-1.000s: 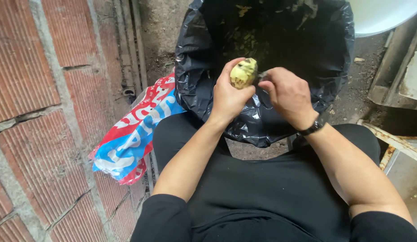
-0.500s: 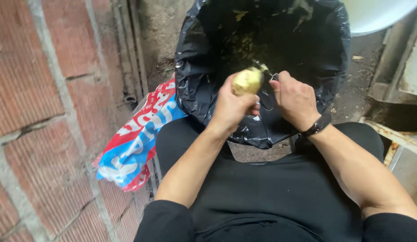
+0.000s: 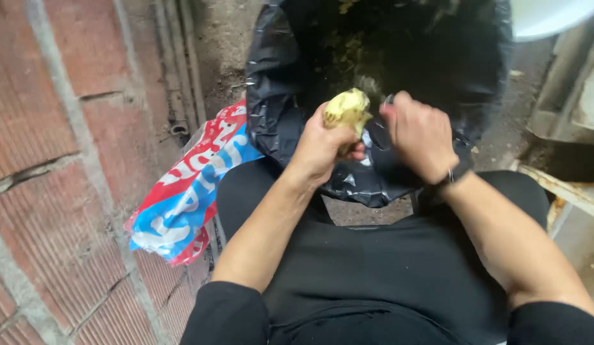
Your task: Peeling a potato using a small knife over a trash bag while sitting on the floor
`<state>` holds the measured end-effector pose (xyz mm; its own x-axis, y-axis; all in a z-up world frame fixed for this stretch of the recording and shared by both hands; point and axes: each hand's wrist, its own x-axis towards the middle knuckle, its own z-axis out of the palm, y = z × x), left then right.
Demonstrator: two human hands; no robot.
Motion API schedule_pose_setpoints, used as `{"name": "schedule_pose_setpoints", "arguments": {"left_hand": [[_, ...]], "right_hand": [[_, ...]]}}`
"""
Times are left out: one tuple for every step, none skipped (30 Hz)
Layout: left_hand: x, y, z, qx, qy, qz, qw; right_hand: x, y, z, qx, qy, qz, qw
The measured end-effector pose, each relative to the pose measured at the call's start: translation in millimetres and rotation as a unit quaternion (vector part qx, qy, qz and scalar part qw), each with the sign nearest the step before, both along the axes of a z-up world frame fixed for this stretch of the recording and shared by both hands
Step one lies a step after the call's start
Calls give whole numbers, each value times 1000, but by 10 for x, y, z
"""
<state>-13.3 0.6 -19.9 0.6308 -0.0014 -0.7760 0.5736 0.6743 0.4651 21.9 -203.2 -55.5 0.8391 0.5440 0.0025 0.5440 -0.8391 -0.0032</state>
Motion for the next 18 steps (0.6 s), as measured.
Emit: {"name": "schedule_pose_setpoints", "arguments": {"left_hand": [[4,-64,34,-3,-1,-6,1000],[31,-57,64,6,2,-7,1000],[58,-40,92,14,5,-8,1000],[59,-75,53,14,7,-7,1000],[53,-104,11,18,5,-10,1000],[23,-106,-25,25,5,-9,1000],[-4,-78,30,28,9,-5,1000],[31,-68,79,21,4,-9,1000],[71,-68,131,13,-1,-13,1000],[111,-45,123,12,-4,-20,1000],[150,-17,109,3,-9,-14,1000],[135,-2,106,-5,-7,3,1000],[135,-16,84,-6,-4,8,1000],[143,-12,60,-13,-29,17,999],[151,-14,41,-20,-54,26,998],[145,-32,0,-22,-56,23,998],[142,-54,-38,-2,-61,9,998],[115,-61,-74,19,-63,-1,998]], "right_hand": [[-25,-53,92,-3,-1,-6,1000],[-23,-31,157,20,18,-10,1000],[-22,2,220,42,37,-14,998],[-47,-16,202,42,39,-13,998],[-79,-27,180,26,-36,66,997],[-122,-9,152,13,-110,148,983],[-93,-27,106,17,-107,152,982],[-27,-69,67,17,-26,60,998],[45,-121,31,17,55,-34,998],[7,-88,131,16,52,-41,998],[-33,-47,223,43,63,-49,996],[-83,-15,321,69,81,-46,993],[-73,-3,324,68,84,-41,993],[-63,26,323,114,140,-68,981],[-52,48,328,160,195,-94,963],[-8,44,310,160,191,-98,963],[39,36,294,186,206,-109,954],[75,44,276,212,224,-118,944]]}}
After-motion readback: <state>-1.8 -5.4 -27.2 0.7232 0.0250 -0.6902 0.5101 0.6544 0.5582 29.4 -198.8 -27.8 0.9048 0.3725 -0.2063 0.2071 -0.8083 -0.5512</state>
